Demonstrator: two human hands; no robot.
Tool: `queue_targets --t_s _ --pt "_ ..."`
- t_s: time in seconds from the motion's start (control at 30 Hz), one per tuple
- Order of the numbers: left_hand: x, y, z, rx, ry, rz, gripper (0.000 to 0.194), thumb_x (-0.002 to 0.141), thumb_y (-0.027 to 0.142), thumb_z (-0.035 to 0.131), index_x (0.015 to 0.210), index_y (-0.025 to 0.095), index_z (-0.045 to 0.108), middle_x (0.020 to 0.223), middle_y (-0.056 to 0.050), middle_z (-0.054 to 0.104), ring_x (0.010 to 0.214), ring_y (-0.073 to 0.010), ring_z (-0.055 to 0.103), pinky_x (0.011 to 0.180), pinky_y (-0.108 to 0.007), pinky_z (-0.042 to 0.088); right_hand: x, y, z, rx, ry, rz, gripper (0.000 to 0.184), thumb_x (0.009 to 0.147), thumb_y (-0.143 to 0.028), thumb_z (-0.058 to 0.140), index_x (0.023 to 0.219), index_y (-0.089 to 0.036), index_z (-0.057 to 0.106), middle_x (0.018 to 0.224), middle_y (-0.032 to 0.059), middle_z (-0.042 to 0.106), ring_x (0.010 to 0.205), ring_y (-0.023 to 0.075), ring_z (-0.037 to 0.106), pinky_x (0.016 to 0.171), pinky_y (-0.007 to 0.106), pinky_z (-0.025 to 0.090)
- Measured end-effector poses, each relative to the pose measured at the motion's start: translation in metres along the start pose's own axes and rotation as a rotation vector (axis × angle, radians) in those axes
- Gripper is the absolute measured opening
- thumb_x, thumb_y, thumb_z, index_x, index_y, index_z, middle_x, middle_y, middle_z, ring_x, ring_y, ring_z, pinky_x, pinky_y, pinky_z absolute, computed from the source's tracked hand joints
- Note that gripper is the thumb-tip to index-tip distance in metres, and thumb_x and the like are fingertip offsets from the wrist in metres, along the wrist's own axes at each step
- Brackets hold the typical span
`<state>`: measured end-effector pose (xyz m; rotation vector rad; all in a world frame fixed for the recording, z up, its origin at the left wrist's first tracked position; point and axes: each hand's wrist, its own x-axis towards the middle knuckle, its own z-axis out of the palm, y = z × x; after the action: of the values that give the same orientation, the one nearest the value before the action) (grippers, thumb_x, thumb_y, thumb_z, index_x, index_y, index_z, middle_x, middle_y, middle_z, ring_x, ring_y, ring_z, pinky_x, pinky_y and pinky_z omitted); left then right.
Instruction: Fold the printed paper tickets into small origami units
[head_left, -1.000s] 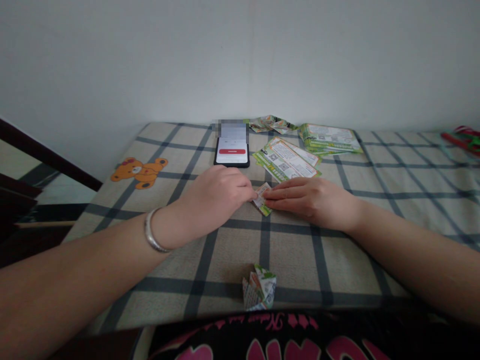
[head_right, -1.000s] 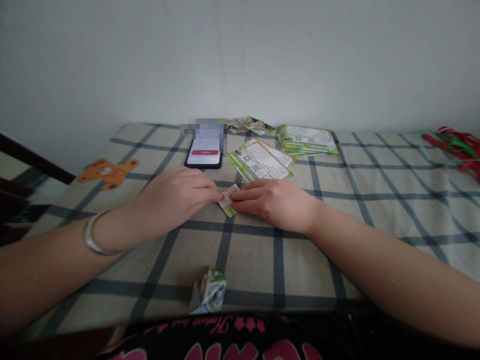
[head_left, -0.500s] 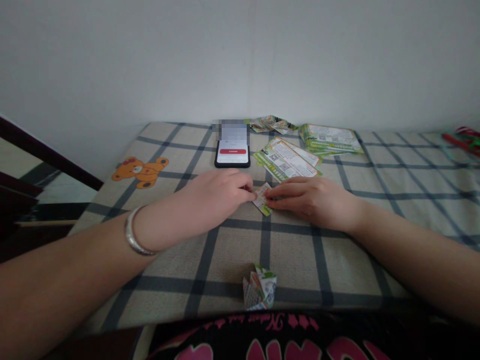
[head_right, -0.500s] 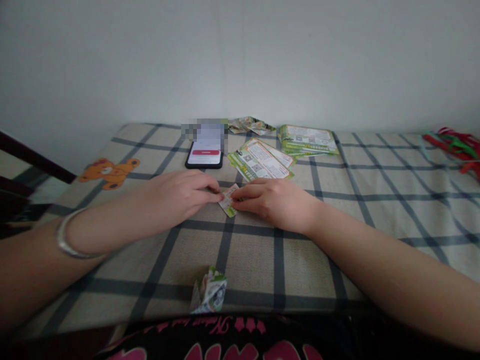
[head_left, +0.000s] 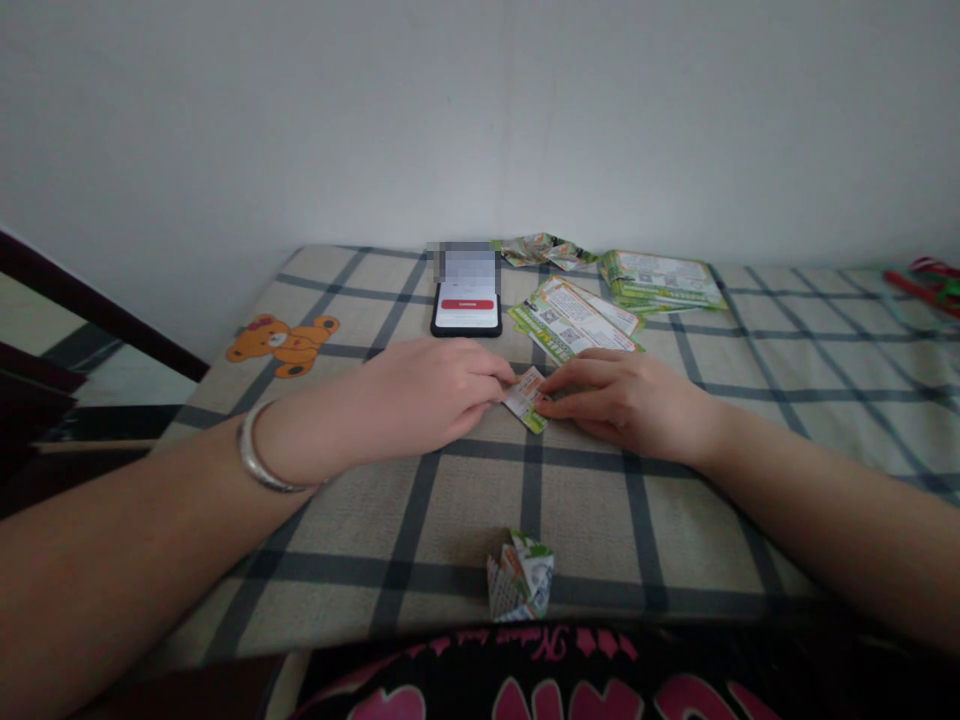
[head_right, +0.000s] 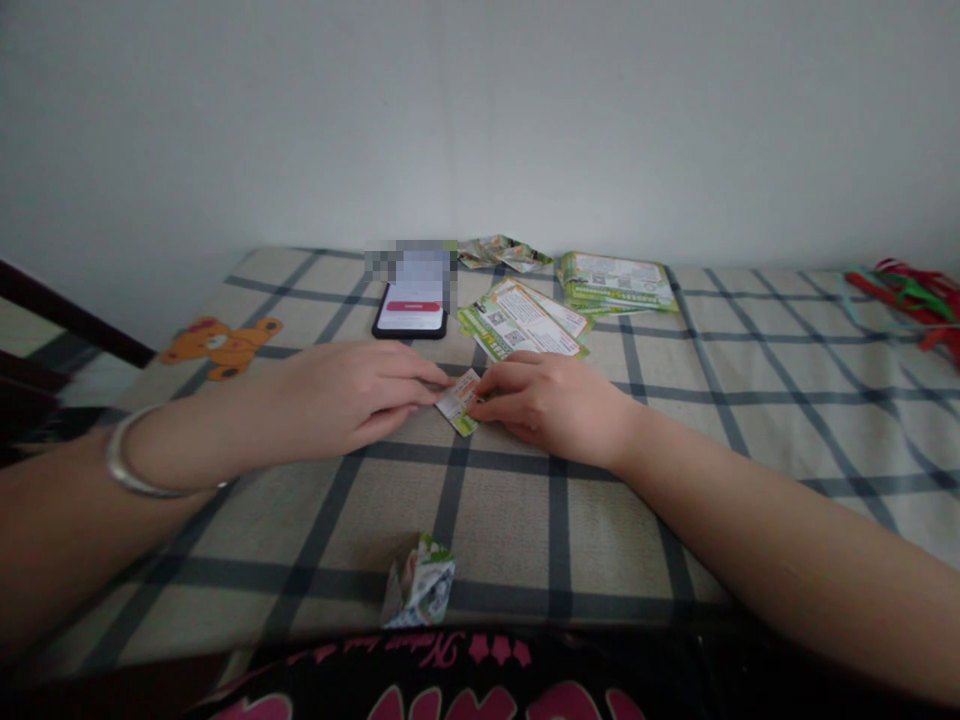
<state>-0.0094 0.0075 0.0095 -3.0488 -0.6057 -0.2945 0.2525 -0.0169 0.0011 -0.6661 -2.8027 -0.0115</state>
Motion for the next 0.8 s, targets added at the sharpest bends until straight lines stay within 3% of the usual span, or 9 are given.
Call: queue_targets --t_s 0.07,0.23,0.43,0.6,0.8 --pt "0.001 0.003 0.004 0.052 0.046 -0.01 0.033 0.09 0.015 0.047 0.12 0.015 0.063 0.122 -0.008 0.066 0.109 -0.0201 0.061 0.096 -0.035 0.049 0.0 0.0 -0.001 -0.037 0.014 -0.017 0.025 0.095 -0.023 0.052 0.113 -0.022 0.069 0.113 0.0057 0.07 0.101 0.0206 0.064 0.084 0.036 0.052" --pt "0.004 0.005 0.014 0.136 0.047 0.037 0.029 0.092 0.02 0.044 0.112 0.012 0.063 0.107 -0.011 0.069 0.106 -0.0244 0.061 0.09 -0.039 0.052 0.0 -0.002 -0.001 -0.118 0.044 0.007 0.023 0.096 -0.021 0.048 0.1 -0.016 0.07 0.104 0.0055 0.073 0.098 0.0197 0.065 0.083 0.034 0.052" --pt "0.008 0.01 0.016 0.147 0.063 0.031 0.026 0.091 0.021 0.046 0.109 0.011 0.062 0.11 -0.012 0.066 0.109 -0.0256 0.059 0.094 -0.04 0.051 0.0 -0.008 -0.001 -0.228 0.042 0.009 0.022 0.095 -0.019 0.048 0.097 -0.015 0.07 0.103 0.0062 0.073 0.093 0.0209 0.066 0.078 0.034 0.052" --pt "0.008 0.013 0.013 0.098 0.058 0.002 0.03 0.088 0.023 0.052 0.114 0.009 0.06 0.117 -0.014 0.065 0.112 -0.0259 0.058 0.098 -0.039 0.049 -0.001 -0.009 0.002 -0.21 0.097 0.02 0.024 0.096 -0.023 0.049 0.11 -0.015 0.067 0.103 0.0058 0.073 0.09 0.0206 0.066 0.076 0.034 0.054" --pt "0.009 0.006 0.017 -0.05 0.132 -0.049 0.028 0.088 0.019 0.054 0.114 0.012 0.062 0.117 -0.012 0.066 0.112 -0.0225 0.06 0.098 -0.038 0.049 0.003 -0.011 0.007 -0.216 0.156 -0.085 0.026 0.096 -0.028 0.052 0.116 -0.016 0.065 0.11 0.0051 0.072 0.09 0.0203 0.066 0.076 0.034 0.054"
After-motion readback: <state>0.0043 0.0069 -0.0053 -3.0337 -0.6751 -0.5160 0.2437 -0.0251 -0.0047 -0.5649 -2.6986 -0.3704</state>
